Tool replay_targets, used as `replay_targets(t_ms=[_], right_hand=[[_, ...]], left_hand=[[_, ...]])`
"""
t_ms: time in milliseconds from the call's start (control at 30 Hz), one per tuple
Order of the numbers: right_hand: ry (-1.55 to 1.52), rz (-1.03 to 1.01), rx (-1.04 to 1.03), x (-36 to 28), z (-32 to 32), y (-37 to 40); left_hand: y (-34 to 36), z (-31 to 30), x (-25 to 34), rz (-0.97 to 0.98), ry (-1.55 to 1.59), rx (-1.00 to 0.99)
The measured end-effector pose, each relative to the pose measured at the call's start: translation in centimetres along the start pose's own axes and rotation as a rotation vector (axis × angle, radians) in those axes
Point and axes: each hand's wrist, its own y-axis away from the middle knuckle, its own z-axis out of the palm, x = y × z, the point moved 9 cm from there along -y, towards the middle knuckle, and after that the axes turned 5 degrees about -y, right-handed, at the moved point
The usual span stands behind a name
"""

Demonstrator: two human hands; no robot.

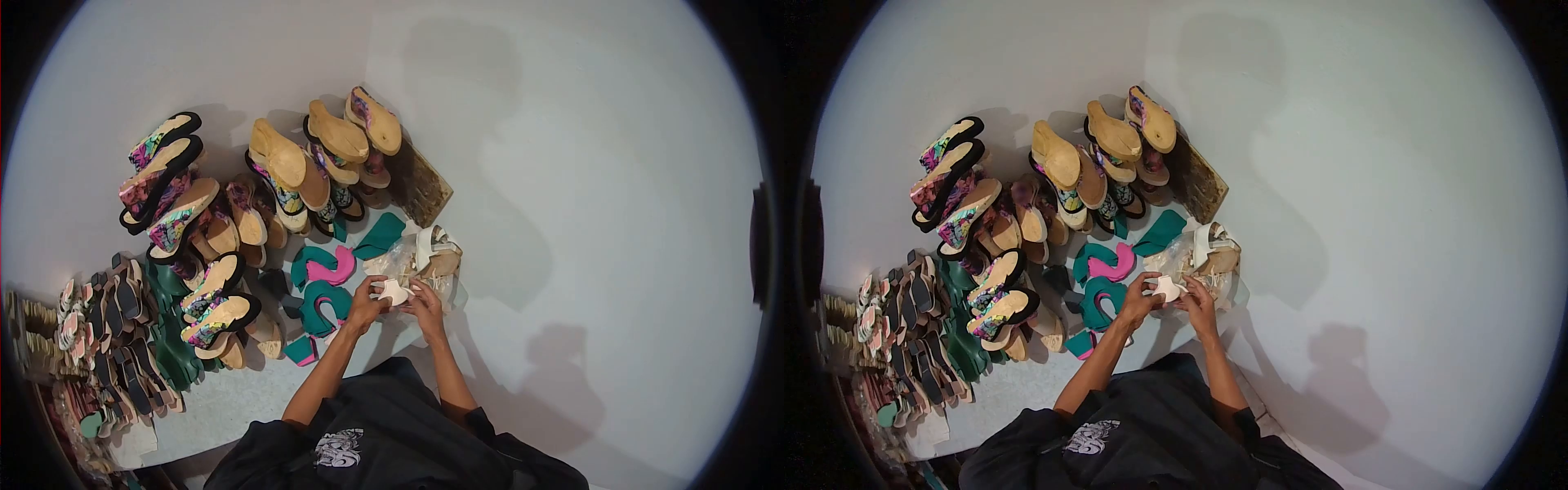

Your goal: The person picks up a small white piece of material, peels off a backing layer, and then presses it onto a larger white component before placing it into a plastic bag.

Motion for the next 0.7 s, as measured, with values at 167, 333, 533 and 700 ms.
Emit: replay_targets(t_ms=[167, 333, 533, 700], right_hand=[[0.072, -0.017, 0.018, -0.5, 0.5, 0.1], [0.189, -0.098, 0.037, -0.4, 0.2, -0.1], [0.196, -0.106, 0.044, -0.3, -0.1, -0.2], [0.219, -0.006, 0.048, 0.3, -0.3, -0.3]], left_hand=[[-0.1, -0.1, 0.3, 0.023, -0.061, -0.001], [0.0, 0.3, 0.5, 0.011, -0.084, -0.019], [0.0, 0.3, 0.7, 0.035, -0.139, -0.035], [-0.2, -0.5, 1.2, 0.109, -0.241, 0.051]])
